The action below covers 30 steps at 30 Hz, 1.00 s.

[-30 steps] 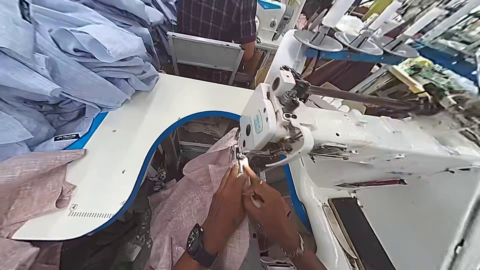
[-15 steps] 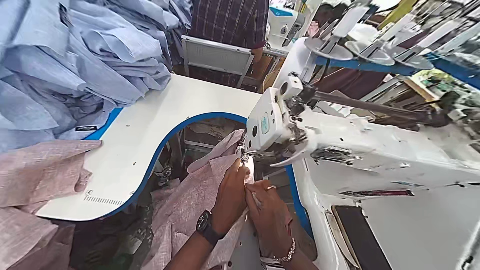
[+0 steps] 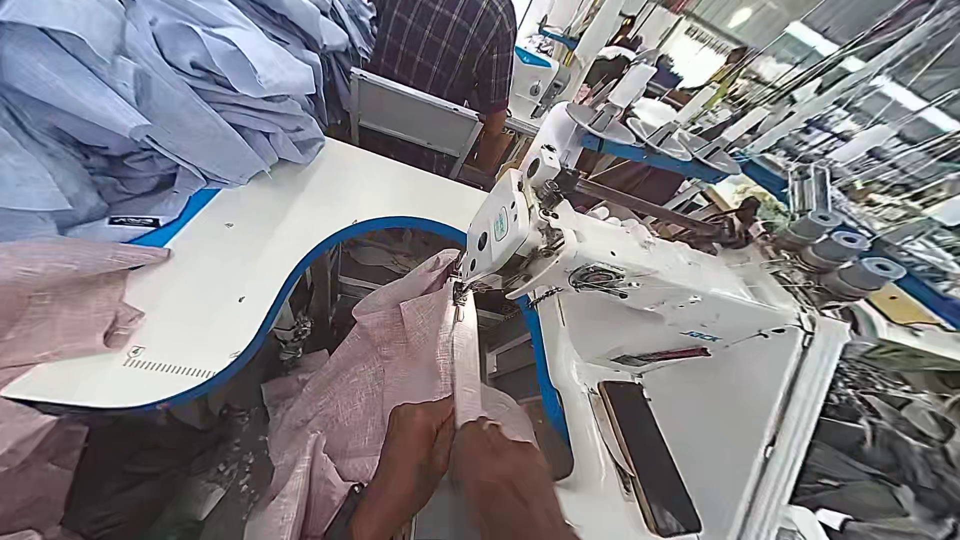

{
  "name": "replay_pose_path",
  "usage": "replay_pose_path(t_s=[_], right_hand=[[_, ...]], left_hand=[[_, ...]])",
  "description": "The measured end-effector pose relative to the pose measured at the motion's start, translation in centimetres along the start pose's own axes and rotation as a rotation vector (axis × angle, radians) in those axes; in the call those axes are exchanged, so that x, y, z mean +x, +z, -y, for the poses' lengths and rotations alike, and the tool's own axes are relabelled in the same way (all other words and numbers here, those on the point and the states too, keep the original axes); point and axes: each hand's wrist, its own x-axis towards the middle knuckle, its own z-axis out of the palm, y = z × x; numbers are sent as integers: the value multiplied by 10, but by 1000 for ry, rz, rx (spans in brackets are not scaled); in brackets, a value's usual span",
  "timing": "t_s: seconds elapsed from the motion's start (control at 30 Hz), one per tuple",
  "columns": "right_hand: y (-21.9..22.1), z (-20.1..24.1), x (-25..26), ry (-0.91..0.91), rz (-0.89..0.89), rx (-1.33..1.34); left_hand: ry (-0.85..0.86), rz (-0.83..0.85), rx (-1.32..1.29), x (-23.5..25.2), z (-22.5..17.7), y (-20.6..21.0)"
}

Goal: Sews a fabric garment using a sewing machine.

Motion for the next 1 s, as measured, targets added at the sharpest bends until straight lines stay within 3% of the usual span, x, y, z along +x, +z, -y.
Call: replay_pose_path(t_s=[0.1, 0.23, 0.4, 0.5, 0.6, 0.67, 0.73, 0.8, 0.87, 0.93, 1.0], right_hand=[[18, 10, 14, 111, 60, 147], [24, 1, 34, 157, 132, 148], [30, -18, 52, 344, 154, 351], [6, -69, 47, 444, 144, 607], [-3, -83, 30, 228, 131, 367], [4, -41, 25, 42, 120, 72], [17, -2, 23, -17, 74, -127], [24, 7, 32, 10, 95, -144], [16, 6, 53, 160, 337, -15], [10, 5, 73, 309, 559, 53], [18, 1, 62, 337, 470, 69]], left_hand=[[-103, 115, -279, 16, 25, -3], [-223, 79, -454, 38, 33, 6], [-98, 68, -414, 66, 44, 13], [-139, 178, -301, 68, 28, -1], [-174, 291, -183, 46, 10, -16], [-95, 230, -112, 28, 5, -14], [-71, 149, -157, 17, 12, -8], [-137, 148, -391, 23, 30, -2], [-165, 173, -580, 39, 41, 1], [-161, 177, -587, 55, 45, 2], [-156, 176, -473, 56, 41, 0]])
